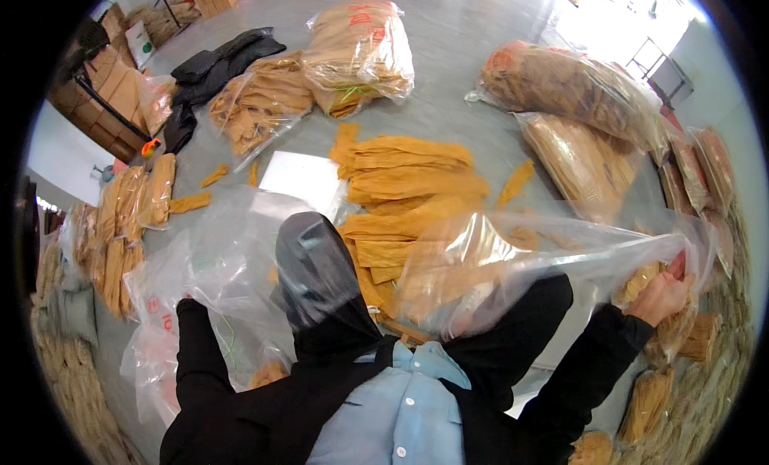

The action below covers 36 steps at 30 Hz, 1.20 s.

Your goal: The person sits on the floor and packs dried yellow strips into clear plastic bags. They gather the strips from a pile, place them into a bag, and then weigh the bag on a digital scale. The person repeats this process, handling the strips and bags by hand.

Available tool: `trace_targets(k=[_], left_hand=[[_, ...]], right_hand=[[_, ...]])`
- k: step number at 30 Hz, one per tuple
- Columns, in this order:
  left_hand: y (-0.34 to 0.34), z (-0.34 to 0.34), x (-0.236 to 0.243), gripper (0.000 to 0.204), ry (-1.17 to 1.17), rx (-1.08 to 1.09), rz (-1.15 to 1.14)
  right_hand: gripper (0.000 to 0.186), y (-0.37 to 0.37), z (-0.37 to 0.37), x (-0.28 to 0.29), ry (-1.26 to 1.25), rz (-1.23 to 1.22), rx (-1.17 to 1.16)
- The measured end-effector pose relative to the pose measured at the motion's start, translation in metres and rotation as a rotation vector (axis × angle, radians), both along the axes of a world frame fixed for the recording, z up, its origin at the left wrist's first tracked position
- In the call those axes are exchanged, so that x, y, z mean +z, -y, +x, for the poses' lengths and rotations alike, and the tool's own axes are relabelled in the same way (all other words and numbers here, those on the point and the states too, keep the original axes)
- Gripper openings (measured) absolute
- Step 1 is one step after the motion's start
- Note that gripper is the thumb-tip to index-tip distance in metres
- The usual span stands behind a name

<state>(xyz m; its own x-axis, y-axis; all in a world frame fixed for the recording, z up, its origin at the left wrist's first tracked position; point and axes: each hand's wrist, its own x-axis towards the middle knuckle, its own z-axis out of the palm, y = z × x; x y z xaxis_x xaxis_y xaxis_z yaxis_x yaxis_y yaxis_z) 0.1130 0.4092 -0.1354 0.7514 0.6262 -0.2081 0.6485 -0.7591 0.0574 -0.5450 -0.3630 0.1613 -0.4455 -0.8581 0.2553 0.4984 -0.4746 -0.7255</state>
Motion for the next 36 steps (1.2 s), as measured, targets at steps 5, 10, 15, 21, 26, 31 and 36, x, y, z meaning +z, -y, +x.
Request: trace_targets(k=[5,10,15,21,26,31,36], left_hand=[[0.021,0.003,-0.014,0.062,0.014,-0.039,-0.043],[0.091,-0.030,-0.036,0.075,0.059,-0.270,-0.162],[0.132,-0.096,-0.071,0.071,0.152,-0.647,-0.234],[0.278,-0.183,0.088,0.036,0.757,-0.481,-1.145],[0.353,-0.272,0.230,0.029,-0.161,-1.210,-1.618],[0.389,-0.334,0.192,0.065,-0.857,-0.748,-2.001],[0.421,-0.350,0.184,0.056,-0.823,-0.206,-2.351]], right_hand=[[0.028,-0.012,0.020,0.011,-0.197,-0.168,0.080],[0.027,-0.073,0.088,0.022,-0.372,-0.210,0.361],[0.026,-0.161,0.169,0.014,-0.596,-0.210,0.515],[0.032,-0.212,0.206,-0.002,-1.006,-0.364,0.740],[0.046,-0.249,0.232,-0.039,-1.250,-0.482,0.773],[0.059,-0.267,0.228,-0.060,-1.376,-0.591,0.887],[0.063,-0.264,0.215,-0.078,-1.503,-0.556,0.854]])
